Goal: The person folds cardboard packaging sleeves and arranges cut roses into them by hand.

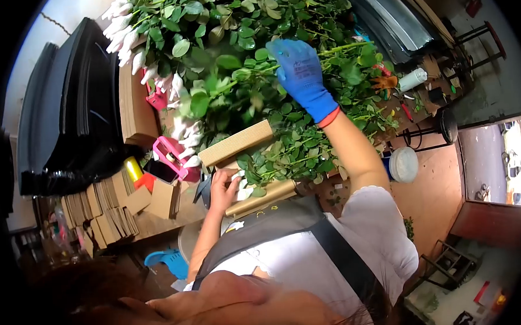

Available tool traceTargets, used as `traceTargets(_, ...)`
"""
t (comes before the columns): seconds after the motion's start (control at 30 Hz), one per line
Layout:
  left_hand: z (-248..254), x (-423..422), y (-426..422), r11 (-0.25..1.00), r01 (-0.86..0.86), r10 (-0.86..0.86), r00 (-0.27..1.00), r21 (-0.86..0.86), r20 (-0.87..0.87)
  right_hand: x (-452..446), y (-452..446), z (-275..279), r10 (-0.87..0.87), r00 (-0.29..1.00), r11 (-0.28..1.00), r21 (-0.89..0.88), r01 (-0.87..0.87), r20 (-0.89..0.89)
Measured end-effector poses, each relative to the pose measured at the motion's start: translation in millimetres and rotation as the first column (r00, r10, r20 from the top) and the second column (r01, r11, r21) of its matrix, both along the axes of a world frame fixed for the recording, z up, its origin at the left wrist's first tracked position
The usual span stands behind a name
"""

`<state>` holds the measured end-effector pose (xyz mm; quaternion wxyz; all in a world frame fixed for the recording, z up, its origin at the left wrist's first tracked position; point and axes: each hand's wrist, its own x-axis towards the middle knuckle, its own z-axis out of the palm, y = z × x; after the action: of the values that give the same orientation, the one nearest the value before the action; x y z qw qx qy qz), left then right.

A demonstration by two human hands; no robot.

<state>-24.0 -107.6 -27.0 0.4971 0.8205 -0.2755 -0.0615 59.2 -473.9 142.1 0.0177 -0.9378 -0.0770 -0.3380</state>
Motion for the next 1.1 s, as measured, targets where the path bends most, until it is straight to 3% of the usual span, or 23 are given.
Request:
traceTargets(0.03, 5.4, 0.5, -0.8, 1.000, 0.002, -0.002, 1.000, -0.007, -0.001, -5.2, -0.9, 2.4, 0.011, 1.000, 0.999, -0.047, -0.010, 0.028)
traceTargets(0.13, 1.3, 1.5, 4.4, 0.997, 0.023, -0.027, 0.998, 0.080, 0.058, -23.7, -26.6, -5.5, 0.126, 0.970, 0.985, 0.139, -0.098, -0.206)
traceTargets(0.17, 4.3, 2.4, 1.9, 0.999, 0.024, -0.028, 0.995, 0.046, 0.094, -36.3, -19.3, 25.2, 0.165, 0.982, 0.970, 0.196, -0.144, -0.096)
traceTargets(0.27, 6.1, 3.3, 0.4, 0.999, 0.003, -0.009, 0.981, 0.033, 0.192, -77.2, -19.8, 60.0, 0.209, 0.960, 0.955, 0.250, -0.160, -0.187)
traceTargets(0.3, 1.7, 4.3, 2.6, 0.999, 0.005, -0.010, 0.992, 0.041, 0.124, -88.4, -24.1, 54.0, 0.247, 0.925, 0.943, 0.293, -0.160, -0.289)
traceTargets(0.37, 7.4, 1.9, 1.4, 0.996, -0.065, 0.082, 0.954, 0.068, -0.288, -109.7, -36.1, 33.7, 0.318, 0.819, 0.920, 0.363, -0.145, -0.478)
traceTargets(0.4, 7.8, -2.7, -0.6, 0.991, -0.100, 0.131, 0.865, 0.088, -0.485, -121.1, -39.6, 22.9, 0.366, 0.744, 0.909, 0.385, -0.157, -0.559)
traceTargets(0.47, -5.5, 9.4, 6.2, 0.993, 0.046, -0.042, 0.998, 0.107, -0.039, -138.8, -41.9, -0.7, 0.369, 0.569, 0.902, 0.431, -0.027, -0.735)
traceTargets(0.53, -8.3, 2.8, 3.3, 0.995, -0.069, 0.050, 0.972, -0.072, -0.228, -151.1, -38.4, -18.5, 0.184, 0.495, 0.976, 0.219, 0.012, -0.849)
traceTargets(0.57, -21.8, 2.7, 3.0, 0.990, -0.106, 0.082, 0.966, -0.088, -0.245, -155.2, -34.1, -25.3, 0.078, 0.454, 0.990, 0.121, 0.067, -0.887)
traceTargets(0.6, -34.3, 1.8, 2.0, 0.984, -0.140, 0.109, 0.960, -0.108, -0.256, -158.2, -29.4, -30.8, -0.035, 0.412, 0.993, 0.015, 0.117, -0.911)
traceTargets(0.67, -10.3, 1.0, -1.0, 0.988, -0.148, 0.133, 0.955, -0.039, -0.266, -157.4, -14.6, -23.7, -0.119, 0.390, 0.987, -0.065, 0.148, -0.913)
traceTargets(0.73, -3.6, -2.1, -2.5, 0.987, -0.156, 0.146, 0.972, -0.045, -0.187, -155.2, 5.6, -7.1, -0.219, 0.337, 0.969, -0.165, 0.183, -0.916)
traceTargets(0.77, 1.7, -3.0, -2.7, 0.987, -0.163, 0.158, 0.974, -0.012, -0.164, -157.7, -0.8, -18.4, -0.249, 0.369, 0.966, -0.203, 0.159, -0.896)
traceTargets(0.87, 2.0, -2.4, -3.0, 0.988, -0.153, 0.154, 0.985, 0.024, -0.076, -156.2, 2.8, -17.3, -0.260, 0.430, 0.966, -0.236, 0.110, -0.865)
traceTargets(0.97, -3.0, -1.0, -1.2, 0.992, -0.123, 0.125, 0.990, 0.036, -0.060, -159.4, 2.3, -40.7, -0.144, 0.623, 0.988, -0.144, 0.050, -0.769)
traceTargets(1.07, 12.5, 2.4, -1.5, 0.996, -0.062, 0.069, 0.988, 0.058, -0.135, -159.2, -12.4, -91.7, -0.220, 0.550, 0.975, -0.192, 0.109, -0.806)
traceTargets(1.1, 6.7, 2.3, -1.0, 0.997, -0.051, 0.056, 0.993, 0.057, -0.104, -164.3, -20.7, -111.1, -0.168, 0.466, 0.983, -0.115, 0.141, -0.869)
